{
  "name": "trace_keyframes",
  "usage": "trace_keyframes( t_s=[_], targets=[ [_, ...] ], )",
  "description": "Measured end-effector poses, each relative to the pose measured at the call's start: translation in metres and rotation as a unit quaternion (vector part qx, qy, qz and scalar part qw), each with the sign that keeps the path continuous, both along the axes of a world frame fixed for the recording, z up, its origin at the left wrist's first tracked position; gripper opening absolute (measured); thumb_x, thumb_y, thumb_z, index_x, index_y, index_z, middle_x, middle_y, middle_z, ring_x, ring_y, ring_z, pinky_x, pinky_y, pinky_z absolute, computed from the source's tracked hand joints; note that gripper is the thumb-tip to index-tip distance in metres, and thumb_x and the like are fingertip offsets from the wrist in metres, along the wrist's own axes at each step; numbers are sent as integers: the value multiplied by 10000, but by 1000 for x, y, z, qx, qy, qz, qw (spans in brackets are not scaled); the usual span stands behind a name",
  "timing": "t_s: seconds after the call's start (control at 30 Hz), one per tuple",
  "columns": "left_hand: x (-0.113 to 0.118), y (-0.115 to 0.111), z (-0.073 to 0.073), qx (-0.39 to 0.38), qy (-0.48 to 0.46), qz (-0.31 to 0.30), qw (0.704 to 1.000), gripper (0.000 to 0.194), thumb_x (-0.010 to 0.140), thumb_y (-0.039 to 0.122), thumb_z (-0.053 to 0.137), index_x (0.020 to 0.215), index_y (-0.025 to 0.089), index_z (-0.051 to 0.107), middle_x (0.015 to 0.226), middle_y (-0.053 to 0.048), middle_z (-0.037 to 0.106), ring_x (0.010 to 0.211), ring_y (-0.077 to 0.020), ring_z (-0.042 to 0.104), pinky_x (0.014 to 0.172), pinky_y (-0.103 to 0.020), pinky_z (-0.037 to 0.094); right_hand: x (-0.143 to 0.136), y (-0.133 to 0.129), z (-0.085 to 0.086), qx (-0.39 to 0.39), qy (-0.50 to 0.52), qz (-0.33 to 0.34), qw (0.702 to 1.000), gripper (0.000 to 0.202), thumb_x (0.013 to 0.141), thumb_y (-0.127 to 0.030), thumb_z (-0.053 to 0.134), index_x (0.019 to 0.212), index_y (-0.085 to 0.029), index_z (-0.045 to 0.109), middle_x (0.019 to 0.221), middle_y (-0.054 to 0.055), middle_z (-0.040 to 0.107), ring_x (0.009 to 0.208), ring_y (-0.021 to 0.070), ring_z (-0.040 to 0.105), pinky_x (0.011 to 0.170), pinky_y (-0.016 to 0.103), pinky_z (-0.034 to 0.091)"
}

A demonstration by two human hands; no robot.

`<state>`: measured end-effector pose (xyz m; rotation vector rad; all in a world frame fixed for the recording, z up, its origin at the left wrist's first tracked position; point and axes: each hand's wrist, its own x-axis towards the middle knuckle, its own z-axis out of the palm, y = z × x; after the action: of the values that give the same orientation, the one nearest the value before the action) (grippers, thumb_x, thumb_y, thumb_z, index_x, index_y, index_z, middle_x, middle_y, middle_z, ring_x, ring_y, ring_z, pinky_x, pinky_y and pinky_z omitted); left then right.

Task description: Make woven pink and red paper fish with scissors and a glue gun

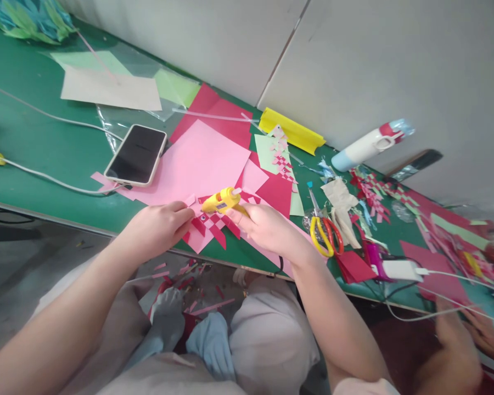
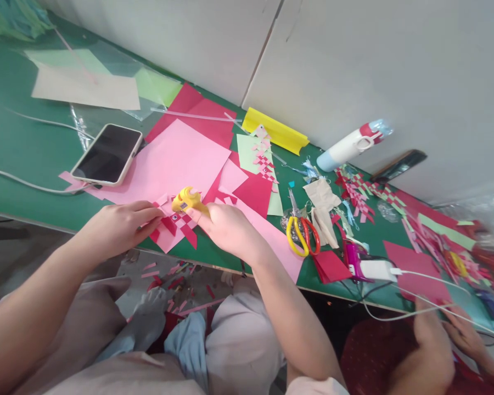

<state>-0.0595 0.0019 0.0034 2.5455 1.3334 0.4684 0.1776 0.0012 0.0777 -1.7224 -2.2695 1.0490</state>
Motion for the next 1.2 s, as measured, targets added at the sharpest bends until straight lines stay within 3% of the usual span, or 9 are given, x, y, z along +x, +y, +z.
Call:
trace_keyframes(
  t_s=[0.13, 0.27, 0.6, 0.87, 1.2],
  targets=[
    [1, 0, 0, 11, 32, 10, 999, 316, 914, 269, 399, 923, 202, 708, 875, -81, 701, 646, -156, 636, 544, -254, 462, 10, 0, -9, -56, 97, -69, 991, 516, 921, -655, 376, 788, -192, 562, 622, -3, 527, 570, 131, 527, 554, 255, 377],
    [1, 0, 1, 12, 30, 13, 999, 310, 911, 275, 407, 920, 204, 708, 853, -75, 702, 644, -149, 638, 550, -243, 468, 20, 1, -19, -100, 180, -95, 974, 531, 907, -664, 403, 815, -173, 584, 580, -32, 477, 529, 101, 490, 527, 237, 378],
    [1, 0, 0, 32, 68, 7, 997, 349, 950, 284, 374, 984, 192, 708, 951, -95, 725, 656, -176, 669, 511, -267, 458, 21, 3, -26, -117, 187, -113, 969, 543, 887, -685, 420, 782, -172, 565, 584, -24, 479, 525, 101, 487, 515, 243, 381],
    [3, -1, -2, 38, 50, 32, 997, 439, 945, 288, 393, 1347, 172, 523, 1089, -123, 724, 734, -213, 698, 542, -293, 476, 21, 4, -28, -106, 186, -113, 970, 533, 891, -680, 424, 788, -176, 563, 588, -26, 488, 524, 100, 493, 521, 246, 383],
    [12, 0, 1, 35, 137, -17, 990, 300, 928, 242, 441, 1088, 188, 689, 947, -80, 673, 821, -219, 660, 538, -286, 470, 28, 7, -28, -96, 209, -123, 965, 542, 876, -696, 433, 784, -173, 541, 578, -40, 460, 503, 81, 460, 490, 226, 359]
  ],
)
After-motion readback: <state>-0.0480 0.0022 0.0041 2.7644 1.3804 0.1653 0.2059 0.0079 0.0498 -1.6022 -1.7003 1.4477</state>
